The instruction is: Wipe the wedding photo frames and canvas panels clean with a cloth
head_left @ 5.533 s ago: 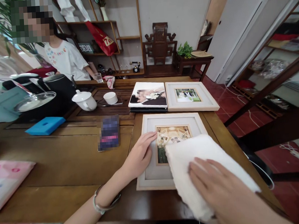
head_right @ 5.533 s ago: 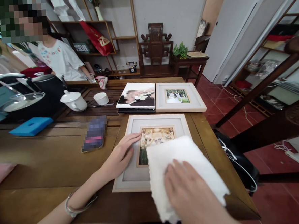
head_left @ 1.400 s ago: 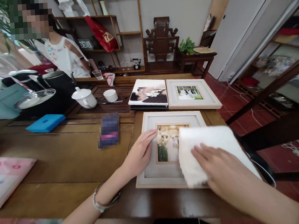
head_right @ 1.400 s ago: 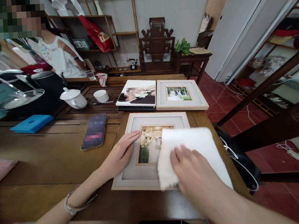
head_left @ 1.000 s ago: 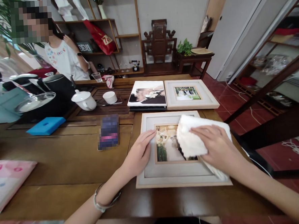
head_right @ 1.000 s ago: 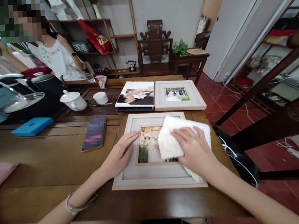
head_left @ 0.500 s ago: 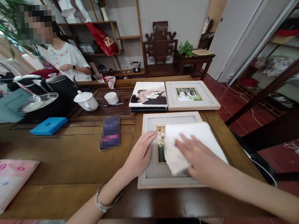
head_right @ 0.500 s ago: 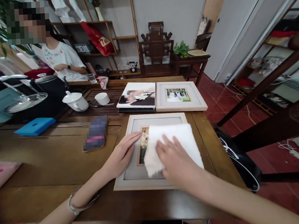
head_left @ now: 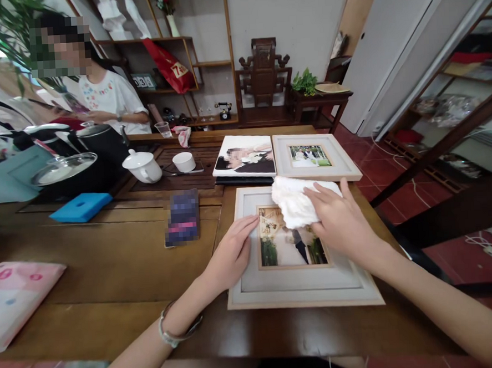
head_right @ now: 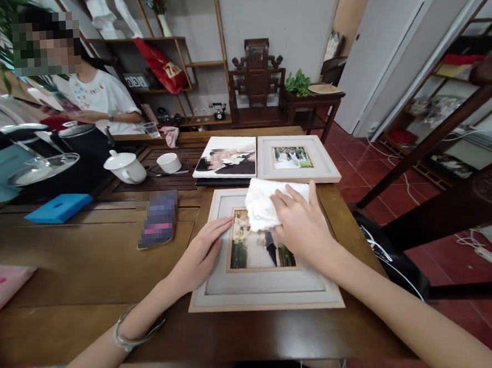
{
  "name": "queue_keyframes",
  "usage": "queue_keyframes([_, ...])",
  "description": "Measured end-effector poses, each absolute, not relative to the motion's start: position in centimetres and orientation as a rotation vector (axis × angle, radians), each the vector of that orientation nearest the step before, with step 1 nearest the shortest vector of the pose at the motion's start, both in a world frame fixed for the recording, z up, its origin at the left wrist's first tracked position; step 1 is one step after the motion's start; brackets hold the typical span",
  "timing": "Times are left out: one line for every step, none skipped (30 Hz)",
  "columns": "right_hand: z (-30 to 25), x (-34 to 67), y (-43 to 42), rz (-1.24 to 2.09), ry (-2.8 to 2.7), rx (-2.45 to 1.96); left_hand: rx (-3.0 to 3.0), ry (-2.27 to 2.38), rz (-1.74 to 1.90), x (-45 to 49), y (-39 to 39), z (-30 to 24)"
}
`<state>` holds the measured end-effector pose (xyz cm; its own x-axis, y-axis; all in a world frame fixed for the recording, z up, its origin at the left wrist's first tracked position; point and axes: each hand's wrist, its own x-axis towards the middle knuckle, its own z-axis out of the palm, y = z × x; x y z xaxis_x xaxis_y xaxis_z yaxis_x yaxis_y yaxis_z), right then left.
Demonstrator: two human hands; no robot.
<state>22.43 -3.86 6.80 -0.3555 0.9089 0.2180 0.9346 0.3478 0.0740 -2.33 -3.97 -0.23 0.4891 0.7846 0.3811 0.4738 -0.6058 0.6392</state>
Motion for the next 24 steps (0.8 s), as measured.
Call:
queue_keyframes([6.5,21.7,-3.3,-0.307,-2.47,-1.706,2.281,1.036,0.923,-2.3,-4.0,-0.3])
queue_keyframes([6.2,20.8,-3.0,-0.32,-2.499,-1.711,2.275,1.038,0.922,-2.3,-4.0,-0.3])
queue_keyframes([5.9,19.9,-3.0,-0.321,-2.536,-1.714,2.264,1.049,0.92,-2.3,-4.0,-0.4])
queue_keyframes([5.7,18.9,-3.3,-0.321,-2.582,-1.711,2.25,1.063,0.92,-2.2,-3.9,-0.5])
queue_keyframes([5.6,18.0,-3.9,-0.32,-2.635,-1.697,2.235,1.076,0.925,-2.2,-3.9,-0.6])
queue_keyframes([5.7,17.1,-4.6,-0.313,-2.692,-1.671,2.222,1.086,0.934,-2.2,-3.9,-0.7])
queue_keyframes([5.8,16.2,-5.6,-0.302,-2.748,-1.629,2.21,1.09,0.945,-2.2,-3.9,-0.8])
queue_keyframes([6.1,15.4,-6.6,-0.29,-2.805,-1.569,2.202,1.087,0.956,-2.2,-3.9,-0.9])
queue_keyframes([6.3,14.7,-7.6,-0.283,-2.86,-1.496,2.197,1.081,0.965,-2.2,-3.9,-1.0])
queue_keyframes([6.5,14.1,-8.7,-0.278,-2.905,-1.411,2.193,1.08,0.97,-2.3,-3.9,-1.0])
queue_keyframes([6.7,13.7,-9.8,-0.277,-2.932,-1.312,2.19,1.077,0.969,-2.3,-3.9,-1.0])
queue_keyframes([6.7,13.4,-10.9,-0.291,-2.934,-1.204,2.19,1.069,0.966,-2.4,-3.9,-1.0])
queue_keyframes([6.6,13.3,-11.8,-0.323,-2.903,-1.089,2.192,1.056,0.961,-2.4,-3.9,-0.9])
queue_keyframes([6.4,13.4,-12.7,-0.358,-2.849,-0.983,2.193,1.044,0.956,-2.4,-3.9,-0.8])
queue_keyframes([6.2,13.7,-13.4,-0.388,-2.79,-0.898,2.194,1.035,0.949,-2.4,-3.9,-0.7])
queue_keyframes([6.0,14.2,-14.0,-0.402,-2.751,-0.837,2.194,1.032,0.943,-2.4,-3.9,-0.7])
queue_keyframes([5.9,14.9,-14.3,-0.402,-2.741,-0.816,2.193,1.04,0.936,-2.4,-3.9,-0.6])
queue_keyframes([6.0,15.7,-14.4,-0.377,-2.764,-0.834,2.193,1.054,0.928,-2.3,-3.9,-0.6])
queue_keyframes([6.3,16.8,-14.2,-0.328,-2.808,-0.875,2.198,1.067,0.918,-2.3,-3.8,-0.5])
queue_keyframes([6.7,17.9,-13.8,-0.27,-2.851,-0.947,2.206,1.075,0.905,-2.2,-3.9,-0.5])
queue_keyframes([7.3,19.1,-13.2,-0.217,-2.875,-1.038,2.218,1.079,0.891,-2.2,-3.9,-0.4])
queue_keyframes([8.0,20.3,-12.3,-0.168,-2.878,-1.146,2.23,1.082,0.879,-2.1,-3.9,-0.4])
queue_keyframes([8.7,21.5,-11.2,-0.12,-2.863,-1.271,2.241,1.086,0.867,-2.1,-3.9,-0.3])
queue_keyframes([9.4,22.6,-10.0,-0.077,-2.833,-1.395,2.25,1.092,0.855,-2.1,-3.9,-0.3])
